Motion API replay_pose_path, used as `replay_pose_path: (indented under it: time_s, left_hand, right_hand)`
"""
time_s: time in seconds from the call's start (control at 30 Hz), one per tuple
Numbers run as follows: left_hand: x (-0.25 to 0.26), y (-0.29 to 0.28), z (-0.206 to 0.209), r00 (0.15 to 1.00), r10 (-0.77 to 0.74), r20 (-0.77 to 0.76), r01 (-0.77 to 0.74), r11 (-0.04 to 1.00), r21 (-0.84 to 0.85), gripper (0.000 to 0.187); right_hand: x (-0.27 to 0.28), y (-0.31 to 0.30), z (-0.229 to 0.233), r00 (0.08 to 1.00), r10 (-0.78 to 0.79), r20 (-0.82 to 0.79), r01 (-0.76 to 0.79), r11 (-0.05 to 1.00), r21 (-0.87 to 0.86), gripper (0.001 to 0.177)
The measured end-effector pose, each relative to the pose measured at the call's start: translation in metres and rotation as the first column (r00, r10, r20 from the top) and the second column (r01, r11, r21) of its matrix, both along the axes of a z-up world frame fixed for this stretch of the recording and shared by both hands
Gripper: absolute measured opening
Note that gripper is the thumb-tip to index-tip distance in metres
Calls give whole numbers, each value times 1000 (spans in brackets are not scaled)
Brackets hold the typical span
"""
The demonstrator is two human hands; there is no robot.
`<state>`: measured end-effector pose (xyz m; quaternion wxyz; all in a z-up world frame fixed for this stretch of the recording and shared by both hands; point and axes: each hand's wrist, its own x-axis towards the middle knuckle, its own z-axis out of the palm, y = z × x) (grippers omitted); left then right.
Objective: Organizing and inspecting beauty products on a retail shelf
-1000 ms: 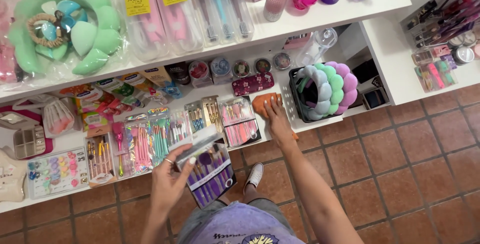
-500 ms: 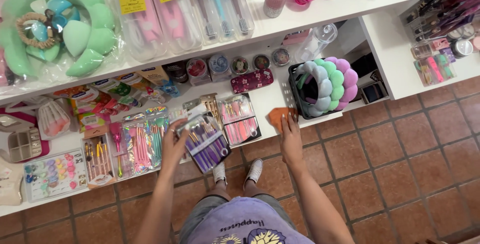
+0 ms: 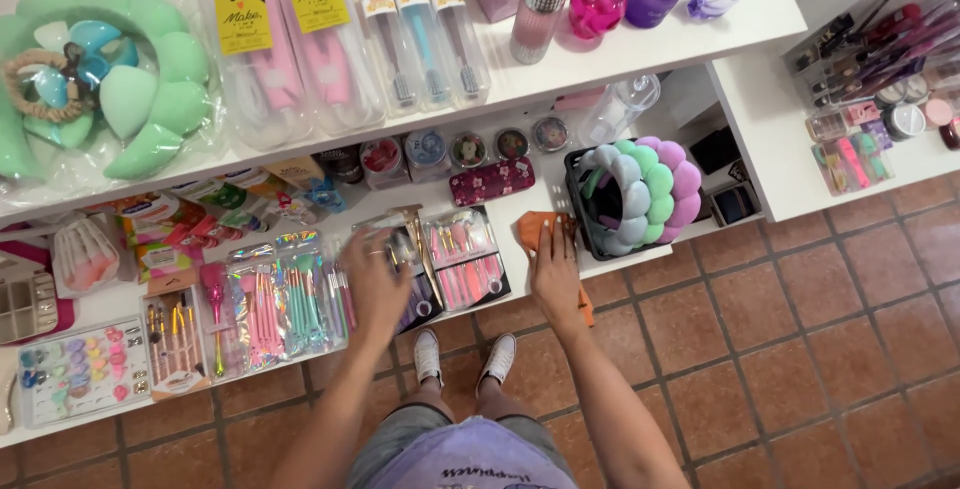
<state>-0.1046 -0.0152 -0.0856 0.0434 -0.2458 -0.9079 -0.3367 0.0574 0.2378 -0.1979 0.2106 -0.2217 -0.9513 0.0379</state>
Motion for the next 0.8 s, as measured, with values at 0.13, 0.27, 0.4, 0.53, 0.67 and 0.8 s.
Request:
replay_pose_path:
  time_s: [0.13, 0.27, 0.4, 0.53, 0.67, 0.8]
  left_hand:
    - [-6, 84, -29, 952, -266, -151, 285, 951, 121, 48]
    - [-23, 170, -57, 901, -404, -157, 376, 909, -180, 75]
    - [-48, 225, -129, 898, -404, -176, 313, 865, -392, 84]
    - [-59, 224, -134, 885, -412, -215, 314, 871, -378, 93]
    - [-71, 212, -92, 880, -379, -285, 350, 925, -148, 95]
    - [-69, 181, -13, 867, -484, 119, 410, 828, 383, 89]
  right_hand:
    - [-19, 14, -5, 999, 17, -45, -16, 1000, 13, 53]
    - [-39, 26, -10, 991, -82, 106, 96, 987, -130, 62]
    - [-53, 30, 6, 973, -120, 195, 154, 974, -169, 64]
    - [-61, 42, -16, 965, -136, 226, 178, 968, -177, 63]
    - [-76, 44, -3, 978, -123, 171, 159, 964, -213, 62]
    - [-82, 43, -6, 989, -84, 124, 115, 955, -272, 67]
